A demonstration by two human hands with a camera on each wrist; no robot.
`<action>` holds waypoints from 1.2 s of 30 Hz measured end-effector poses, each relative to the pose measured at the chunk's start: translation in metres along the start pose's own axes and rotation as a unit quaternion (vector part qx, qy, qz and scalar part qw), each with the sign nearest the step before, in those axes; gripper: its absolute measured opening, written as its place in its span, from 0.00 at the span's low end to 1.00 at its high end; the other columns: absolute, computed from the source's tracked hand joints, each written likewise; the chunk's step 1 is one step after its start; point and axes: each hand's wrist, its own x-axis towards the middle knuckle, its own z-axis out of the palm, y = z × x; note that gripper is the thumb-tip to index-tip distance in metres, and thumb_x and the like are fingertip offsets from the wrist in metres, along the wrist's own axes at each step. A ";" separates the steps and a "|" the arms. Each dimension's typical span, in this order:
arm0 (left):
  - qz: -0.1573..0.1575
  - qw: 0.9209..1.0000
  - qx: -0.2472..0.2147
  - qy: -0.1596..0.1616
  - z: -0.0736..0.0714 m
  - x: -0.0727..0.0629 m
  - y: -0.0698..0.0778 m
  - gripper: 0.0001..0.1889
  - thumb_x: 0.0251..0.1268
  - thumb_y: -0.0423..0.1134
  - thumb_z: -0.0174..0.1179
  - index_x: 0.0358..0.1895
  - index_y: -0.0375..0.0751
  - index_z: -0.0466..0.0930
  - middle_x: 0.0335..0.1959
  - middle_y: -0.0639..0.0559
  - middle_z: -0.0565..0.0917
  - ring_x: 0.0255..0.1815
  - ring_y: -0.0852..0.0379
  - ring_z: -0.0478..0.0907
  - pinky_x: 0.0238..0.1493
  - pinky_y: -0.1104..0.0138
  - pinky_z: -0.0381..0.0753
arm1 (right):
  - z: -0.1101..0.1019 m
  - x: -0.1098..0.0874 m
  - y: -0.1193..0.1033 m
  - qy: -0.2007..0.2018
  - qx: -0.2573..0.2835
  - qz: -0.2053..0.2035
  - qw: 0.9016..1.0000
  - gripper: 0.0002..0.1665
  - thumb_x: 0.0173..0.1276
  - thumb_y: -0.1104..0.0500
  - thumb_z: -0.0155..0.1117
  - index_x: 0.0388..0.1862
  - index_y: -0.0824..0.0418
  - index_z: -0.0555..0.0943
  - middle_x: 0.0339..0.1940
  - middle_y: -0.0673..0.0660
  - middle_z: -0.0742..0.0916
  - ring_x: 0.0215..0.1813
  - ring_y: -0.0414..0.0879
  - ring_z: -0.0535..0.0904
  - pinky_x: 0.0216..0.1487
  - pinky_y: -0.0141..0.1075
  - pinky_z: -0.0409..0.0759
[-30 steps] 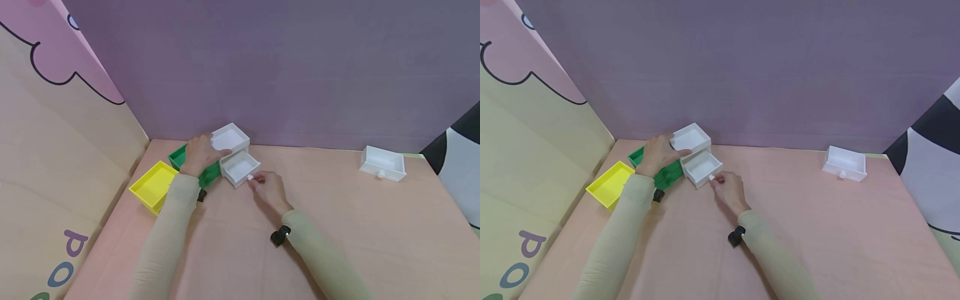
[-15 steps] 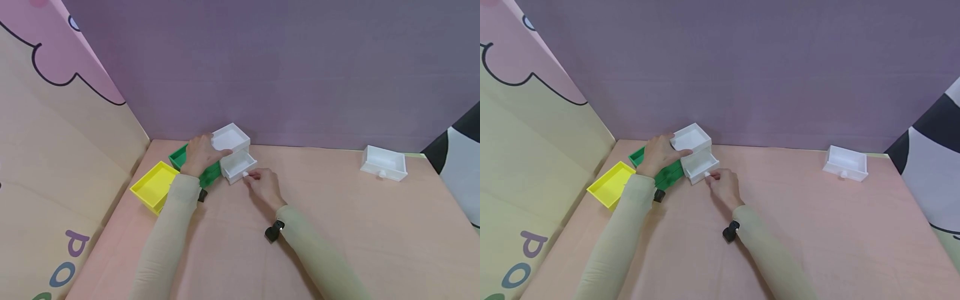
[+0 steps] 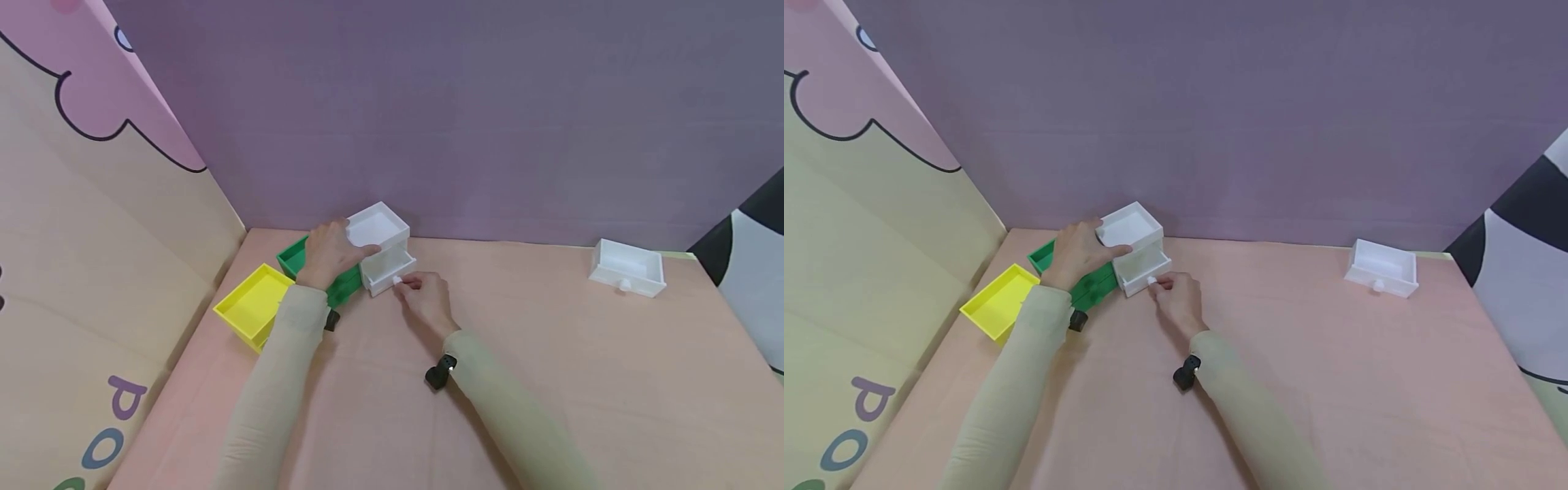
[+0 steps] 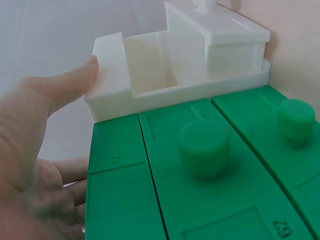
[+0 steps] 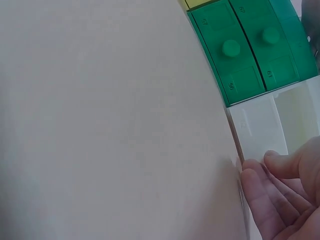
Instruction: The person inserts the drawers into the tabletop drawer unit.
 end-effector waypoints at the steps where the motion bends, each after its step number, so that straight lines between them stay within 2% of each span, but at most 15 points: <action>1: 0.001 1.000 0.001 0.002 0.000 0.000 0.000 0.46 0.59 0.67 0.72 0.70 0.34 0.79 0.59 0.37 0.88 0.53 0.40 0.84 0.54 0.51 0.83 | 0.001 0.000 0.000 0.001 0.005 0.003 1.000 0.11 0.72 0.59 0.74 0.48 0.62 0.93 0.39 0.58 0.95 0.42 0.48 0.91 0.43 0.34 0.83; 4: 0.001 1.000 0.000 0.005 0.001 0.000 0.000 0.45 0.59 0.67 0.73 0.70 0.35 0.80 0.58 0.37 0.88 0.52 0.41 0.84 0.52 0.52 0.83 | 0.004 0.003 0.000 0.004 0.022 0.007 1.000 0.10 0.72 0.60 0.73 0.48 0.63 0.92 0.38 0.58 0.95 0.38 0.47 0.92 0.38 0.29 0.80; 8: 0.005 1.000 -0.001 0.004 0.002 -0.001 0.001 0.45 0.59 0.67 0.73 0.69 0.35 0.80 0.58 0.38 0.88 0.52 0.41 0.84 0.52 0.52 0.84 | 0.008 0.006 -0.001 0.010 0.035 0.010 0.999 0.09 0.72 0.61 0.73 0.47 0.64 0.92 0.36 0.59 0.95 0.35 0.46 0.92 0.36 0.27 0.79; 14: 0.004 1.000 -0.006 0.006 0.004 -0.001 0.003 0.44 0.60 0.66 0.73 0.70 0.35 0.80 0.61 0.38 0.87 0.54 0.42 0.84 0.53 0.52 0.84 | 0.009 0.011 -0.003 0.006 0.032 0.009 0.999 0.10 0.73 0.60 0.73 0.47 0.65 0.92 0.36 0.59 0.95 0.36 0.45 0.91 0.35 0.27 0.79; 19: 0.003 1.000 -0.010 0.012 0.003 -0.002 0.003 0.44 0.59 0.66 0.73 0.69 0.35 0.80 0.59 0.39 0.88 0.52 0.43 0.84 0.51 0.52 0.84 | 0.011 0.016 -0.005 0.006 0.029 0.011 1.000 0.10 0.72 0.61 0.73 0.48 0.66 0.92 0.38 0.60 0.95 0.37 0.46 0.91 0.35 0.26 0.80; 23: 0.001 1.000 -0.012 0.016 0.003 -0.002 0.001 0.43 0.59 0.66 0.73 0.68 0.35 0.81 0.56 0.40 0.88 0.50 0.43 0.83 0.50 0.52 0.84 | 0.013 0.018 -0.009 0.008 0.022 0.021 1.000 0.10 0.72 0.61 0.73 0.47 0.64 0.92 0.38 0.60 0.95 0.39 0.48 0.92 0.35 0.27 0.80; 29: 0.001 1.000 -0.014 0.022 0.003 -0.002 0.000 0.44 0.59 0.66 0.73 0.69 0.35 0.80 0.58 0.39 0.88 0.51 0.42 0.84 0.50 0.52 0.84 | 0.015 0.019 -0.010 0.015 0.021 0.018 1.000 0.10 0.71 0.61 0.74 0.46 0.64 0.92 0.38 0.60 0.95 0.40 0.49 0.92 0.36 0.28 0.80; 36: 0.002 1.000 -0.011 0.016 0.002 -0.003 0.000 0.44 0.60 0.66 0.72 0.69 0.35 0.80 0.58 0.39 0.88 0.52 0.42 0.84 0.51 0.52 0.84 | 0.014 0.018 -0.007 0.020 0.004 0.008 1.000 0.11 0.72 0.58 0.74 0.48 0.62 0.93 0.38 0.58 0.95 0.42 0.49 0.93 0.44 0.32 0.81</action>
